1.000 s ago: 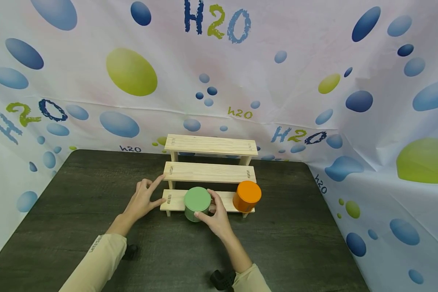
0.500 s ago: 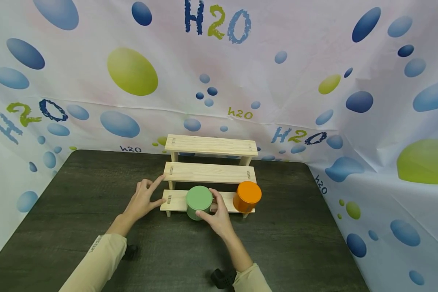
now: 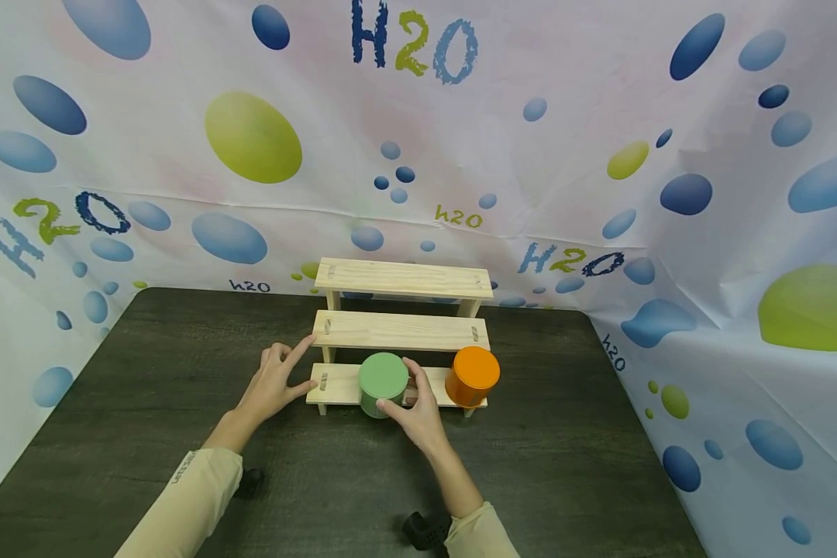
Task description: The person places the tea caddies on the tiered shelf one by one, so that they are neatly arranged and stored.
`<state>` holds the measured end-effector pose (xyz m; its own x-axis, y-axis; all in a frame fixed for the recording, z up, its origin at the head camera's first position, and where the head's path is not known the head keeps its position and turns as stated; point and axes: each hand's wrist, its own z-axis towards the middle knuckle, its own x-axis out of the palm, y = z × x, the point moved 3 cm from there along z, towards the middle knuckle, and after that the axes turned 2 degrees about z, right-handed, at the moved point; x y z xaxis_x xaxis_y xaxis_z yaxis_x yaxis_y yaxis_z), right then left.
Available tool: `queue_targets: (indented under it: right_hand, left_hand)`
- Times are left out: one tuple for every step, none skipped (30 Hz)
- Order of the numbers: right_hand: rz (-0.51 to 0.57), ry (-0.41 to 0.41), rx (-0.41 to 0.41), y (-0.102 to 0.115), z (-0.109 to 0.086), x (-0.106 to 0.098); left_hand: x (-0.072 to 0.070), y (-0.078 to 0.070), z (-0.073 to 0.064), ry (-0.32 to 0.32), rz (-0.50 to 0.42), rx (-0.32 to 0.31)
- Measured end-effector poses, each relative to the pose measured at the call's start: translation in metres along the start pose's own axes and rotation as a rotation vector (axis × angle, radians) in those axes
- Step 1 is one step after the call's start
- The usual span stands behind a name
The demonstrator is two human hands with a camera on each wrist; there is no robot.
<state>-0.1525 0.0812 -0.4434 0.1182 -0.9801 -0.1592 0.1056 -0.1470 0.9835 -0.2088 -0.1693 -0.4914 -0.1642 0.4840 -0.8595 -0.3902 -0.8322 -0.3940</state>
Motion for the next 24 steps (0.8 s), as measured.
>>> queue_targets:
  right_hand:
    - [0.0,-0.002,-0.002,-0.0005,0.0005,-0.0002]
    - [0.0,-0.004,-0.004,-0.0009,0.0009,-0.0004]
    - [-0.003,-0.007,-0.004,-0.0014,0.0012,-0.0006]
    - [-0.004,-0.009,-0.005,-0.0017,0.0015,-0.0008]
    - [-0.004,-0.01,-0.004,-0.0019,0.0017,-0.0009]
    - [-0.005,-0.011,-0.004,-0.0022,0.002,-0.0009]
    - [-0.005,-0.011,-0.003,-0.0023,0.0021,-0.0009]
    - [-0.005,-0.011,-0.002,-0.002,0.0022,-0.0009]
    - [-0.005,-0.011,-0.001,-0.0019,0.0023,-0.0009]
    - [-0.004,-0.011,0.0,-0.0017,0.0024,-0.0009]
    - [-0.004,-0.011,0.0,-0.0015,0.0026,-0.0009]
    - [-0.004,-0.011,0.0,-0.0013,0.0026,-0.0009]
    - [-0.004,-0.009,0.0,-0.0011,0.0026,-0.0008]
    - [-0.004,-0.008,0.0,-0.0011,0.0027,-0.0008]
    - [-0.004,-0.006,0.001,-0.0012,0.0028,-0.0008]
    - [-0.004,-0.004,0.001,-0.0013,0.0029,-0.0007]
    - [-0.005,-0.002,0.002,-0.0014,0.0029,-0.0006]
    - [-0.004,-0.001,0.002,-0.0014,0.0028,-0.0006]
    - [-0.003,-0.001,0.002,-0.0017,0.0029,-0.0005]
    - [-0.001,-0.002,0.001,-0.0019,0.003,-0.0005]
    - [0.001,-0.003,0.001,-0.0019,0.0029,-0.0005]
    - [0.003,-0.005,0.0,-0.002,0.003,-0.0005]
    - [0.006,-0.007,-0.001,-0.002,0.003,-0.0005]
    - [0.011,-0.008,-0.002,-0.002,0.003,-0.0006]
  left_hand:
    - [0.0002,0.0,0.0001,0.002,0.003,-0.001]
    - [0.0003,0.0002,0.0001,0.003,0.007,-0.002]
    - [0.0003,0.0002,0.0001,0.004,0.008,-0.003]
    - [0.0003,0.0003,0.0001,0.002,0.009,-0.002]
    - [0.0003,0.0003,0.0001,0.002,0.008,-0.002]
    - [0.0004,0.0004,0.0,0.002,0.008,-0.002]
    - [0.0003,0.0004,0.0,0.001,0.009,-0.001]
    - [0.0003,0.0004,0.0,0.0,0.008,0.001]
    - [0.0003,0.0004,0.0,-0.001,0.008,0.003]
    - [0.0002,0.0004,0.0,-0.003,0.006,0.005]
    - [0.0002,0.0007,-0.0001,-0.003,0.008,0.006]
    - [0.0002,0.0009,-0.0001,-0.004,0.01,0.008]
    - [0.0003,0.001,-0.0001,-0.007,0.011,0.01]
    - [0.0003,0.0011,-0.0002,-0.009,0.012,0.011]
    - [0.0004,0.0013,-0.0002,-0.011,0.014,0.012]
    - [0.0004,0.0015,-0.0002,-0.012,0.015,0.012]
    - [0.0004,0.0015,-0.0003,-0.013,0.016,0.011]
    - [0.0005,0.0014,-0.0002,-0.011,0.017,0.01]
    - [0.0006,0.0012,-0.0001,-0.008,0.015,0.007]
    - [0.0008,0.0012,-0.0001,-0.004,0.015,0.005]
    - [0.0008,0.001,-0.0001,0.0,0.015,0.003]
    - [0.0009,0.0007,-0.0002,0.003,0.013,0.001]
    - [0.0009,0.0004,-0.0004,0.005,0.013,0.0]
    - [0.001,0.0002,-0.0002,0.007,0.012,0.0]
